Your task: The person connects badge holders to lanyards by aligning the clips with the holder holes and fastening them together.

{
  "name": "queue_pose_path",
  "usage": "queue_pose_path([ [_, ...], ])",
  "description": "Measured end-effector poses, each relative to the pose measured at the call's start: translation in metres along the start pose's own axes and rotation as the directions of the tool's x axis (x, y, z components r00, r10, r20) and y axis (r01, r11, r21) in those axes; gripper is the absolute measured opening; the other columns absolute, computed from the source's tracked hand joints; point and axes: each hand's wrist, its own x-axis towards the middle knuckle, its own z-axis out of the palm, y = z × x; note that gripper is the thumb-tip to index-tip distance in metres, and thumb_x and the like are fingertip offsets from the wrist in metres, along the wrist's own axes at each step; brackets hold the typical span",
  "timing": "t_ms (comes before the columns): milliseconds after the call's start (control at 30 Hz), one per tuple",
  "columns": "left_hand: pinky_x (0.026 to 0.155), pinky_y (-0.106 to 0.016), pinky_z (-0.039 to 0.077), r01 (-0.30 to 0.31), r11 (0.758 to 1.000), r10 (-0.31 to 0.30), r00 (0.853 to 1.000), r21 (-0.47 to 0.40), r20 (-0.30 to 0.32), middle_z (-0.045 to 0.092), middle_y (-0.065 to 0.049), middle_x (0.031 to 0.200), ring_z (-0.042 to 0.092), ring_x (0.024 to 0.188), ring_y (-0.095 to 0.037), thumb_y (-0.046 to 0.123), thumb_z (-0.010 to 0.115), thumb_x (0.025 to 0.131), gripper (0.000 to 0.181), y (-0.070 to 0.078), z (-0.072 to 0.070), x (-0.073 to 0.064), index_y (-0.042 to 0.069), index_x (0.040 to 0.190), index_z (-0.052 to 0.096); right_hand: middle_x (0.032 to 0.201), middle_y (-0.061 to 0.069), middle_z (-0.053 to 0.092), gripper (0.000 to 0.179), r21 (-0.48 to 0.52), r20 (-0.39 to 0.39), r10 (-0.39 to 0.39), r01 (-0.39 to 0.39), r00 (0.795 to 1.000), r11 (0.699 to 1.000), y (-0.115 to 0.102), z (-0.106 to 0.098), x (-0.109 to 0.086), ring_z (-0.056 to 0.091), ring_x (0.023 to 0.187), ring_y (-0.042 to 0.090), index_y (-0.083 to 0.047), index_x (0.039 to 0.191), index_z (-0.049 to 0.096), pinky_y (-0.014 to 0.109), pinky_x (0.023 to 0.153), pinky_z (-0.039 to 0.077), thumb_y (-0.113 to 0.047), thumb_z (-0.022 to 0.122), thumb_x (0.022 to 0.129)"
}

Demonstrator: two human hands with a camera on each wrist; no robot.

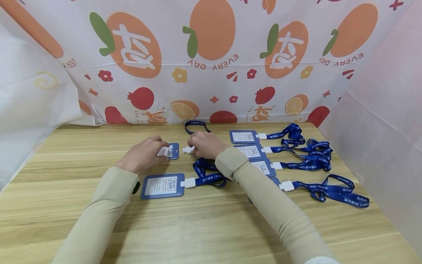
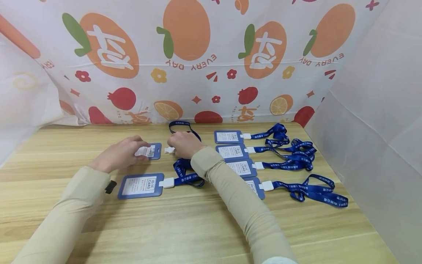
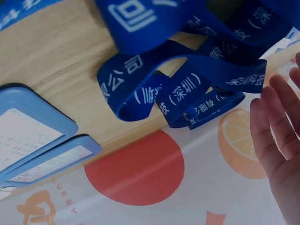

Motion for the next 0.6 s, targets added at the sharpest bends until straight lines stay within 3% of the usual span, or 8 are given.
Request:
queue_pose_path([
  [267, 0.098, -0.061, 0.047, 0.047, 0.999, -0.047, 0.999, -0.007, 0.005, 0.059, -0.029, 0.128, 0.057, 0.116, -0.043, 0.012, 0.077, 0.091, 0.047, -0.0051, 0.0024, 0.0035, -0.005, 0.132, 0.063, 0.120, 0.006, 0.069, 0.023, -0.024, 0.003, 0.004, -0.004, 1.000, 1.000, 0.0016, 0.0054, 0.0026, 0.062, 0.105, 0.019, -0.010, 0.120, 0.075, 0.031, 0.095, 0.052, -0.011, 0.067, 0.098],
  [600, 0.100, -0.063, 0.044, 0.054, 0.998, -0.054, 0.999, -0.011, -0.002, 0.056, -0.028, 0.132, 0.053, 0.119, -0.044, 0.013, 0.077, 0.092, 0.047, -0.0065, 0.0032, 0.0064, -0.003, 0.134, 0.062, 0.126, 0.008, 0.065, 0.026, -0.017, 0.020, -0.003, 0.003, 1.000, 1.000, 0.0031, 0.0086, 0.0045, 0.060, 0.110, 0.020, -0.010, 0.124, 0.074, 0.032, 0.099, 0.050, -0.010, 0.067, 0.098],
])
